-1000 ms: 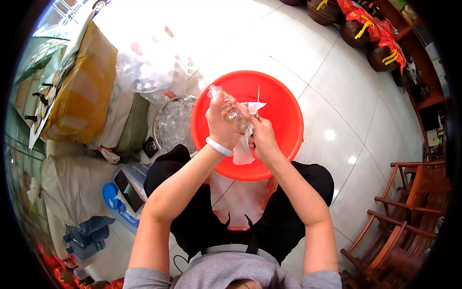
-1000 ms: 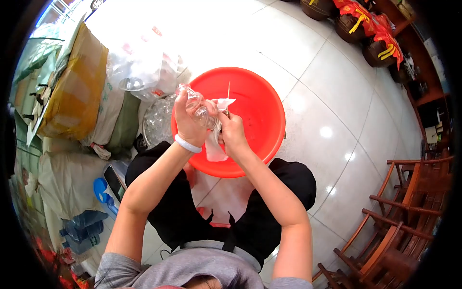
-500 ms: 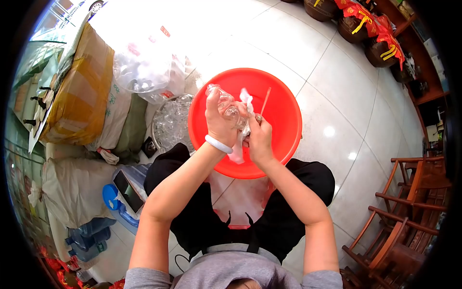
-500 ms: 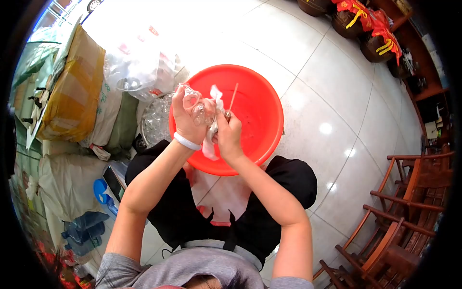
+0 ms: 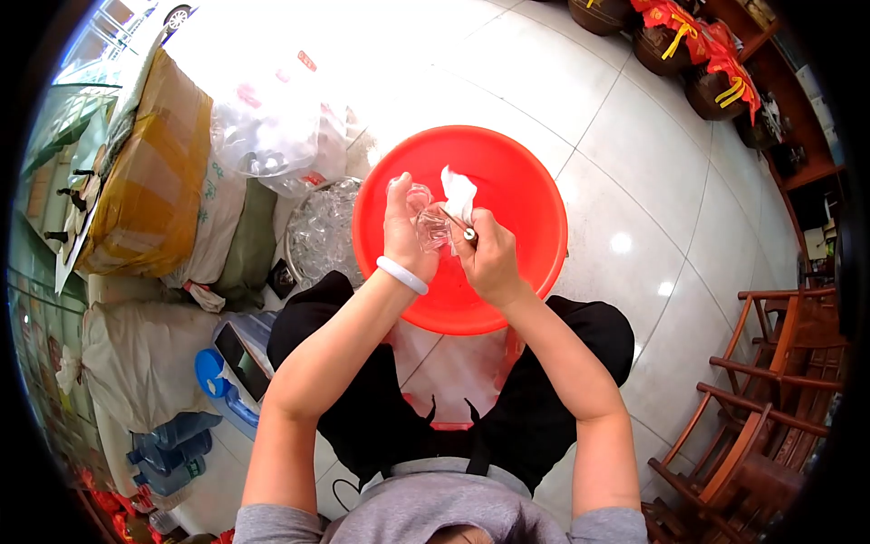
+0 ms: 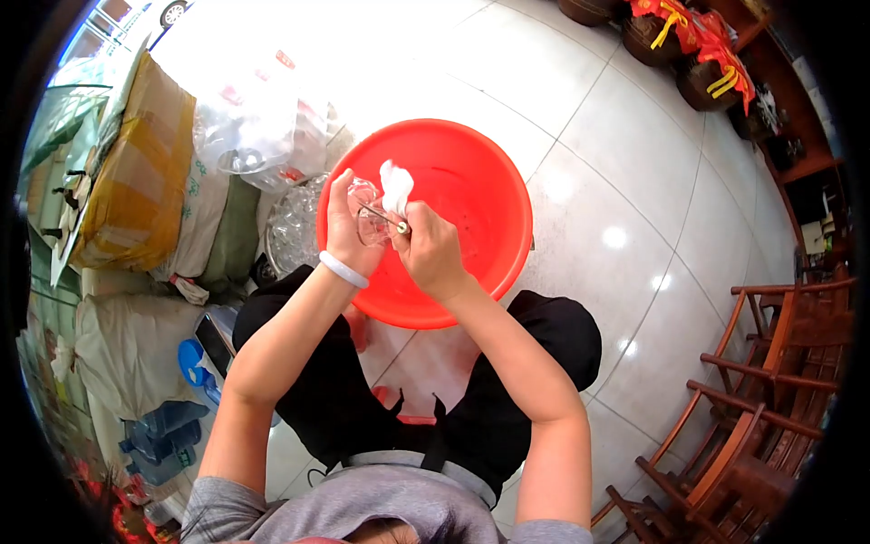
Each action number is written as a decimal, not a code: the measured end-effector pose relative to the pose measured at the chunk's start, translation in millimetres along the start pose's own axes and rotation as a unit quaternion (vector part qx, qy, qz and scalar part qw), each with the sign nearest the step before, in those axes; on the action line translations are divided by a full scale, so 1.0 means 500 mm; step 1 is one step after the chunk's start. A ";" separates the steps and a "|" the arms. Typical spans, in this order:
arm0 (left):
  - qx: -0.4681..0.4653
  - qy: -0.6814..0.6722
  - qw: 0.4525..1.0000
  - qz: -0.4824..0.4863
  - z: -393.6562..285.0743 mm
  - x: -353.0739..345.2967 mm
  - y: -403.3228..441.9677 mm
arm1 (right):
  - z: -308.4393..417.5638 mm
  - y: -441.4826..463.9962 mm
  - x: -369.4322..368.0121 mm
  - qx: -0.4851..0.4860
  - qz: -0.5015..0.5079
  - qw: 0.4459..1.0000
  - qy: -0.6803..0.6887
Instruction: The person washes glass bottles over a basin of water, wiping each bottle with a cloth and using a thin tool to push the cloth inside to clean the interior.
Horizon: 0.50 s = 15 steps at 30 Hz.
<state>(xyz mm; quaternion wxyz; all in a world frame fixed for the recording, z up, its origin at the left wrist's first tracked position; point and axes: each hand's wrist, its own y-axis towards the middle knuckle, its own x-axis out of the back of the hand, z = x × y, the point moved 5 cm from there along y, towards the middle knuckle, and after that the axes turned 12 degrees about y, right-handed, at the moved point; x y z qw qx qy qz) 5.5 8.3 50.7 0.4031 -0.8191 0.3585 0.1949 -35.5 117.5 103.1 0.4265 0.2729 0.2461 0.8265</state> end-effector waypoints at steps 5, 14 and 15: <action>-0.174 0.113 0.974 -0.086 -0.027 -0.020 -0.037 | -0.026 0.004 -0.011 -0.181 -0.034 0.980 0.074; -0.420 0.368 0.826 0.081 -0.046 -0.050 -0.086 | -0.092 -0.050 -0.029 -0.611 0.022 0.705 0.360; -0.437 0.389 0.806 0.088 -0.047 -0.051 -0.090 | -0.101 -0.055 -0.028 -0.602 0.037 0.706 0.372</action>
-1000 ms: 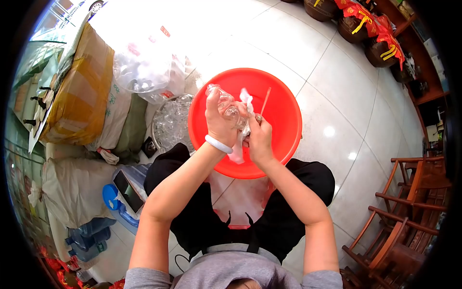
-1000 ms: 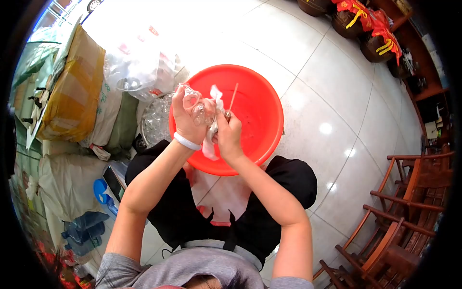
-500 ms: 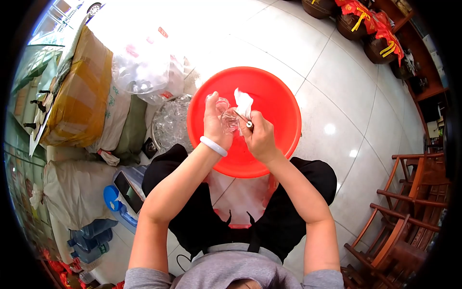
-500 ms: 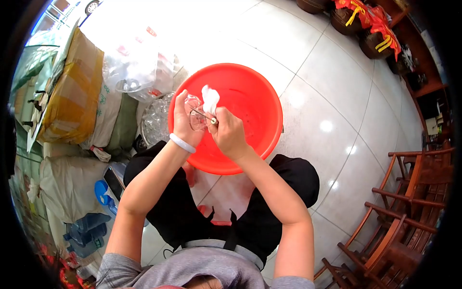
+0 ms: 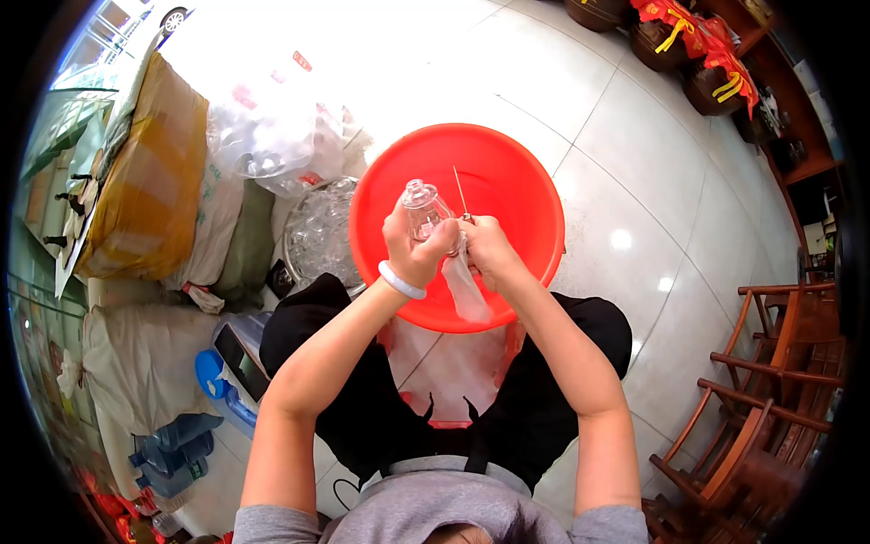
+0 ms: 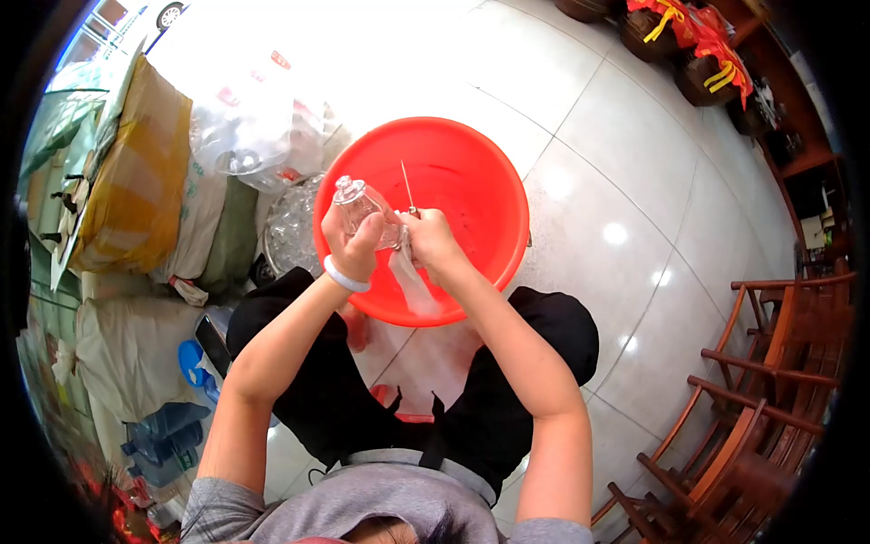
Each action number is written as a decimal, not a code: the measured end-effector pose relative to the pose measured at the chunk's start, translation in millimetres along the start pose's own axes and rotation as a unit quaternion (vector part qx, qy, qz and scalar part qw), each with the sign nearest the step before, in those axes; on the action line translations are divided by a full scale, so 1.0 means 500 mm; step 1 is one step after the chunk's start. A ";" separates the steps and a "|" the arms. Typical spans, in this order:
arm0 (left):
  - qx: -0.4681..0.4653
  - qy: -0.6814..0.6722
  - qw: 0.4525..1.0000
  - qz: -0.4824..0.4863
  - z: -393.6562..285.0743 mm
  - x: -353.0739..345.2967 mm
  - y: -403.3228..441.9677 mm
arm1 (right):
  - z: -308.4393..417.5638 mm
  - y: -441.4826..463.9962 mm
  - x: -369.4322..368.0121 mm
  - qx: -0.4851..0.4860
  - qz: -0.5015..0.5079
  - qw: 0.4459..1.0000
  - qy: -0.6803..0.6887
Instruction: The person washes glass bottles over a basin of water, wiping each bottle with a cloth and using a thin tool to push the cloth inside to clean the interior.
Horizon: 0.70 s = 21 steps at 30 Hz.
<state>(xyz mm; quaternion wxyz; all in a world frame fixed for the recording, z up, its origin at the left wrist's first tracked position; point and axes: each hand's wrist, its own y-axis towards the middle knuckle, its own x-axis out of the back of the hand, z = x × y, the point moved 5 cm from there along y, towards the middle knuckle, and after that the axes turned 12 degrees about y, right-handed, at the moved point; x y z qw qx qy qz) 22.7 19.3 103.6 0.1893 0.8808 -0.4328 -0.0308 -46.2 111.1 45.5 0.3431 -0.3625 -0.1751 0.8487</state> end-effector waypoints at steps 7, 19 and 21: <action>0.350 -0.201 0.905 -0.136 0.087 -0.003 0.007 | 0.069 -0.054 -0.027 0.490 -0.117 0.820 -0.273; 0.435 -0.215 0.852 -0.195 0.085 0.006 -0.014 | 0.043 -0.053 -0.072 0.564 -0.046 0.719 -0.403; 0.337 -0.179 0.904 -0.193 0.083 0.011 -0.001 | 0.042 -0.031 -0.053 0.480 -0.114 0.798 -0.347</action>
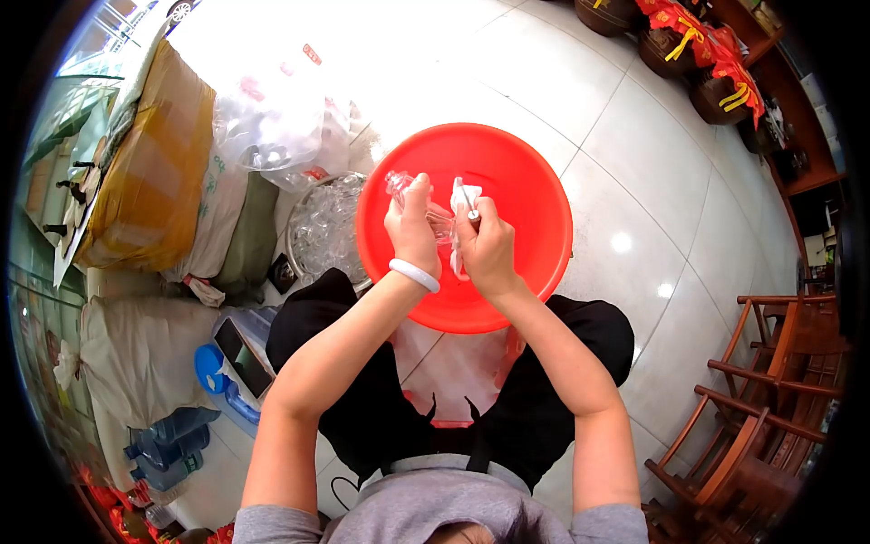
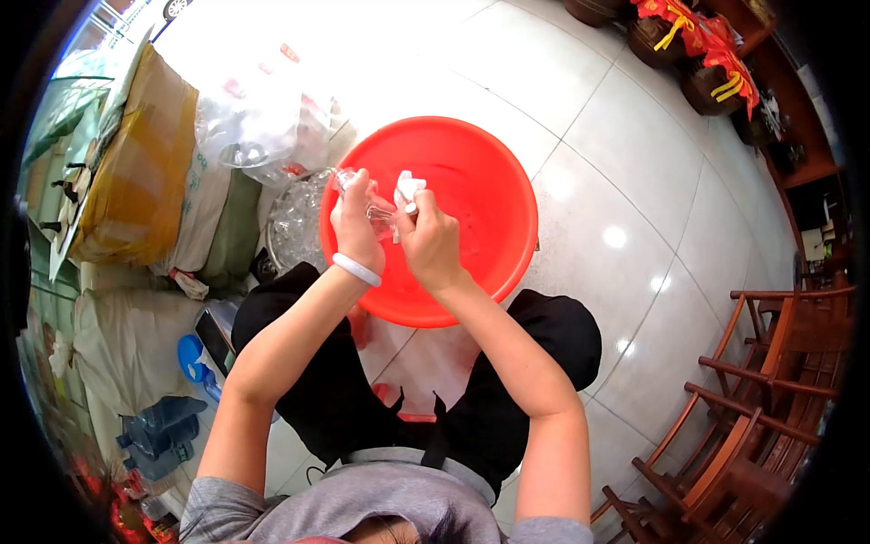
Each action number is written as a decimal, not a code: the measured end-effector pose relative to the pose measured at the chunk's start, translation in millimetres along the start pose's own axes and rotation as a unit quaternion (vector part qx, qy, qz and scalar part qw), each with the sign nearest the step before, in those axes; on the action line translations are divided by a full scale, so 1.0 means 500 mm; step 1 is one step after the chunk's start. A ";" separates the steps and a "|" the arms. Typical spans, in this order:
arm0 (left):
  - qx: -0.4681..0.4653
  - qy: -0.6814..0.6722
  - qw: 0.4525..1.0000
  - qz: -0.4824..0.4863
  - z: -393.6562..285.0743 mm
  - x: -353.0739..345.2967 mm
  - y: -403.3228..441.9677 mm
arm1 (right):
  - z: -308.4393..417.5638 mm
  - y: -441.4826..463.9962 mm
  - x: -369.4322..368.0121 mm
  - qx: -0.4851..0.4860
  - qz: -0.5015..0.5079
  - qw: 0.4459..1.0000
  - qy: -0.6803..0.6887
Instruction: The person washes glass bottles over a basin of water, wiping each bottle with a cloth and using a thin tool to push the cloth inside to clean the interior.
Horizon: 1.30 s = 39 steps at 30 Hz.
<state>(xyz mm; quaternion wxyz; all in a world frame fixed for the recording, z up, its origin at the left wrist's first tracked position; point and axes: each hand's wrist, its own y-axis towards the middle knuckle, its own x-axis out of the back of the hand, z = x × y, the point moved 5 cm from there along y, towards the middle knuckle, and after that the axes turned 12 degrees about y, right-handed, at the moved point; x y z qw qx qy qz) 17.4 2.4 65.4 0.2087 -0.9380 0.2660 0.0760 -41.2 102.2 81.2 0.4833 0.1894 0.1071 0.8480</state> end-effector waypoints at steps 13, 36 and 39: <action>-0.030 -0.001 0.988 0.149 -0.045 -0.017 -0.013 | -0.080 -0.005 0.030 -0.336 -0.012 0.895 0.294; 0.075 -0.003 0.989 0.126 -0.020 -0.006 -0.016 | -0.011 -0.003 0.049 -0.267 0.046 0.879 0.392; 0.054 -0.003 0.993 0.109 -0.015 0.005 -0.002 | -0.020 -0.003 0.051 -0.284 0.056 0.870 0.398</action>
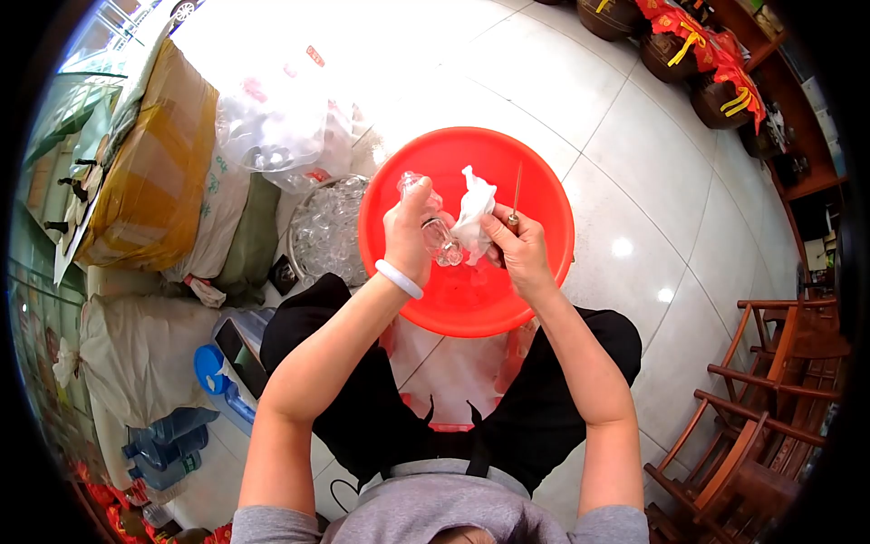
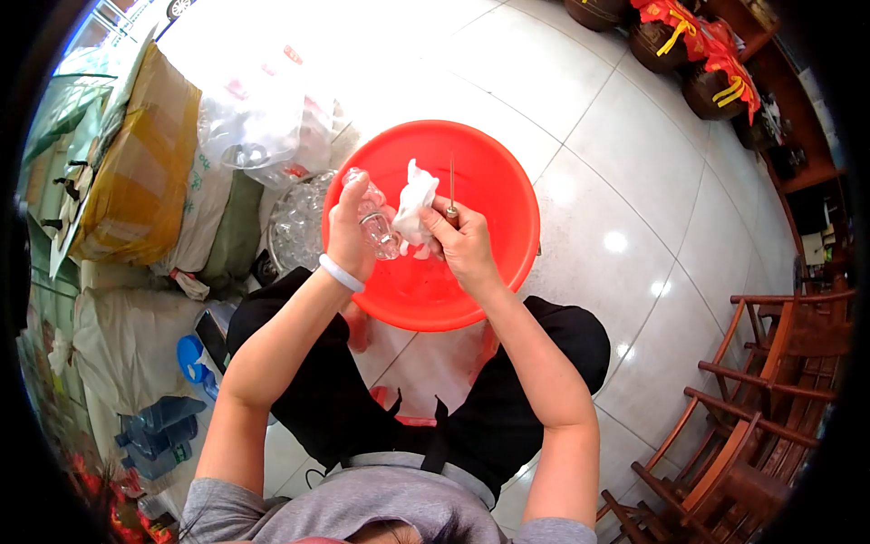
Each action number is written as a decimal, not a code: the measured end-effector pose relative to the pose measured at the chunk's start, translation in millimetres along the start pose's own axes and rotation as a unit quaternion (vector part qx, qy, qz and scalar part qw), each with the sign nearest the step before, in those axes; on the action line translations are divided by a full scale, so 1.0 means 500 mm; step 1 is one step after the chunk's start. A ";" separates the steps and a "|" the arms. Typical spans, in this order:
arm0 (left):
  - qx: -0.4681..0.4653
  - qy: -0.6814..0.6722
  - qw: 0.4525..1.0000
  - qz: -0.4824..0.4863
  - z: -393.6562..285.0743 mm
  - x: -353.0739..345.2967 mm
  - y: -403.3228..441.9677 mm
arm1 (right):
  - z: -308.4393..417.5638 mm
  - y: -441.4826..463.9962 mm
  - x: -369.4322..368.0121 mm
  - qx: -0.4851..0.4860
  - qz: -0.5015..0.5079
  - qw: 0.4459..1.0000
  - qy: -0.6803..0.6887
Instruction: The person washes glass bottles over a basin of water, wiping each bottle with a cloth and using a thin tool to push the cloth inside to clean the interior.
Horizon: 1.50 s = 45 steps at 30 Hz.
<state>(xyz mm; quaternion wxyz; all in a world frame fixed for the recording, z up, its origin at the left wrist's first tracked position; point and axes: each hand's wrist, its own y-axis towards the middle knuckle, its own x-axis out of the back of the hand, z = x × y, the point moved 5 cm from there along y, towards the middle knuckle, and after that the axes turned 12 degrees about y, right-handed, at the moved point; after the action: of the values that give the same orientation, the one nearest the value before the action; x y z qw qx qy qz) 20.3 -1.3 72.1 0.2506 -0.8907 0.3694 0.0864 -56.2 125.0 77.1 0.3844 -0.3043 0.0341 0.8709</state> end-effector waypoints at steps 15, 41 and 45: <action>0.035 -0.076 0.993 -0.082 0.006 0.037 0.032 | 0.038 -0.015 0.028 -0.033 0.003 0.999 0.017; -0.207 0.057 0.974 -0.073 -0.004 -0.013 0.000 | -0.062 -0.004 -0.030 0.173 -0.082 0.960 -0.203; -0.020 -0.033 0.992 -0.120 0.032 -0.005 0.012 | -0.044 -0.020 -0.054 0.349 -0.053 0.875 -0.332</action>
<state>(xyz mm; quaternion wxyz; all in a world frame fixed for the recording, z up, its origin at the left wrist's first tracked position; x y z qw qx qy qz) 15.0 4.8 57.0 0.2530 -0.9301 0.2497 0.0923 -24.3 108.3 76.2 0.5000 0.1557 0.1904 0.8304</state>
